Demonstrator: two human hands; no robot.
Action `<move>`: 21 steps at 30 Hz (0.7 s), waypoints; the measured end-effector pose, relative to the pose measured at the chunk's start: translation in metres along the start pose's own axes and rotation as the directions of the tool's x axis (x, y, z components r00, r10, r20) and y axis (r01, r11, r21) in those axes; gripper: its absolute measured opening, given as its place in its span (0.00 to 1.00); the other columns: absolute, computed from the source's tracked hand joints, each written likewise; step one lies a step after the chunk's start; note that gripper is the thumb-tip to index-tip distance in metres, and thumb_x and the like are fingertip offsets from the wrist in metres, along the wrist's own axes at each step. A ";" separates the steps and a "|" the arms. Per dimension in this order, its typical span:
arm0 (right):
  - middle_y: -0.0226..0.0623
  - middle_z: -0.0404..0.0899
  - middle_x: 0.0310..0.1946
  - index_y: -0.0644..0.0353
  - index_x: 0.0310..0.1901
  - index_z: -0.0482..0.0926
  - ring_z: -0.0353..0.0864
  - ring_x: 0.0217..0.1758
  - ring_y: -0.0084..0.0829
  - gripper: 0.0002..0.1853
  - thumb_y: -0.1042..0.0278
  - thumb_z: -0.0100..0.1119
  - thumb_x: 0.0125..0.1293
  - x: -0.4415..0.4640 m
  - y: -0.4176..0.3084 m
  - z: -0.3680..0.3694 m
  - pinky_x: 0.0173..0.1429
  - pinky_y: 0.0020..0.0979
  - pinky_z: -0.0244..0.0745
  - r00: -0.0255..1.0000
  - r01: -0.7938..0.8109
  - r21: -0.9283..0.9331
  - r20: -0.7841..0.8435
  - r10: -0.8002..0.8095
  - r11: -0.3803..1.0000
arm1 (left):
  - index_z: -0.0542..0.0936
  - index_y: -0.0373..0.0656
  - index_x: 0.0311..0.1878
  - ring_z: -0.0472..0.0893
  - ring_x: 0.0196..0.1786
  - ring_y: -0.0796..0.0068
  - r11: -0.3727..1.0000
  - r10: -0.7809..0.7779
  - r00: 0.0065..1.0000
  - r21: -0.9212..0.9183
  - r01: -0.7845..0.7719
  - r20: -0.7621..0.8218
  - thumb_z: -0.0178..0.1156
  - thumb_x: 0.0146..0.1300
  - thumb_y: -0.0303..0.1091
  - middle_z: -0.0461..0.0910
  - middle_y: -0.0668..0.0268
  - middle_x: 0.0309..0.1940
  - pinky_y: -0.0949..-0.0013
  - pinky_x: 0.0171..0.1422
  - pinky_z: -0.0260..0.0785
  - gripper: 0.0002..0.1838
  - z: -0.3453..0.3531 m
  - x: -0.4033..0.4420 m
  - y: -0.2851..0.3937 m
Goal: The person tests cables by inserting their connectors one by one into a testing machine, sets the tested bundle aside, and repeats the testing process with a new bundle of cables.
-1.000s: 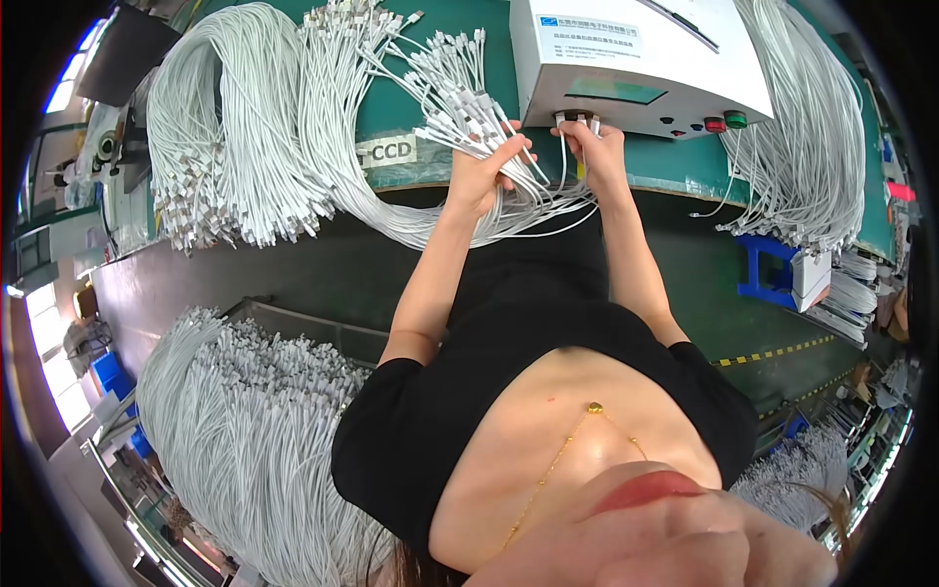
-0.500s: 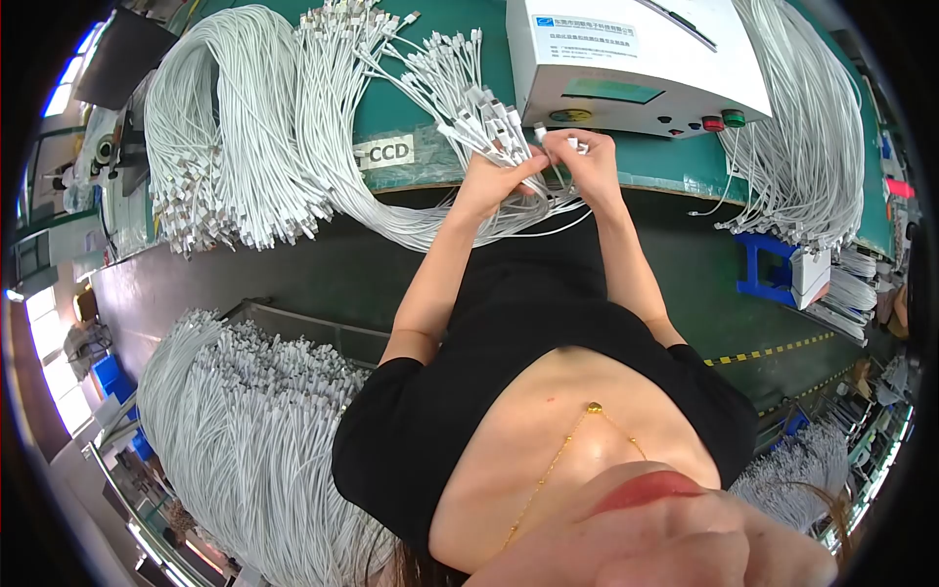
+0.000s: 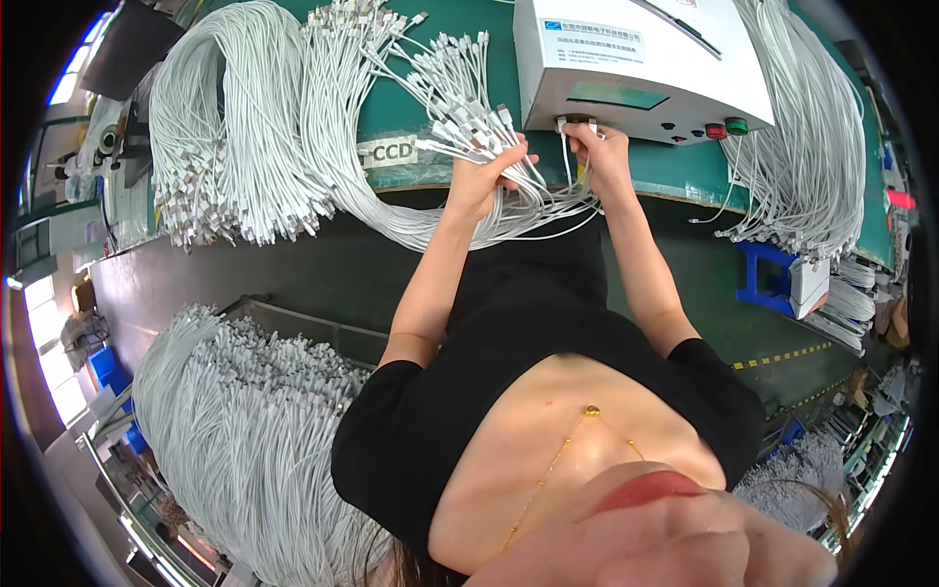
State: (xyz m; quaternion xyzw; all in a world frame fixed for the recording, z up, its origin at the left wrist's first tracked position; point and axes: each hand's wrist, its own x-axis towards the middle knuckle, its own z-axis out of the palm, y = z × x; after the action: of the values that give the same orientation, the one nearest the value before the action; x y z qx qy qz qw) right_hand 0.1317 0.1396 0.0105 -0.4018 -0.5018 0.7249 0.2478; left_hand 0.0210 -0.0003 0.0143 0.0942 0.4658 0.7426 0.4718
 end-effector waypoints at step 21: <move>0.25 0.71 0.16 0.67 0.28 0.82 0.60 0.17 0.12 0.09 0.69 0.62 0.52 -0.011 0.001 0.000 0.21 0.18 0.49 0.999 0.008 -0.021 0.047 -0.007 1.000 | 0.72 0.35 0.40 0.82 0.31 0.72 0.996 0.026 0.997 0.086 -0.033 0.072 0.64 0.54 0.25 0.78 0.61 0.30 0.83 0.19 0.70 0.13 -0.006 0.000 -0.014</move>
State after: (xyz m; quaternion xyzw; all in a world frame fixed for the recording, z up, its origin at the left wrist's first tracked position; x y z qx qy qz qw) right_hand 0.1376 0.1305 0.0135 -0.3853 -0.5166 0.7277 0.2346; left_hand 0.0260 -0.0023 0.0003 0.1477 0.4794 0.7247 0.4724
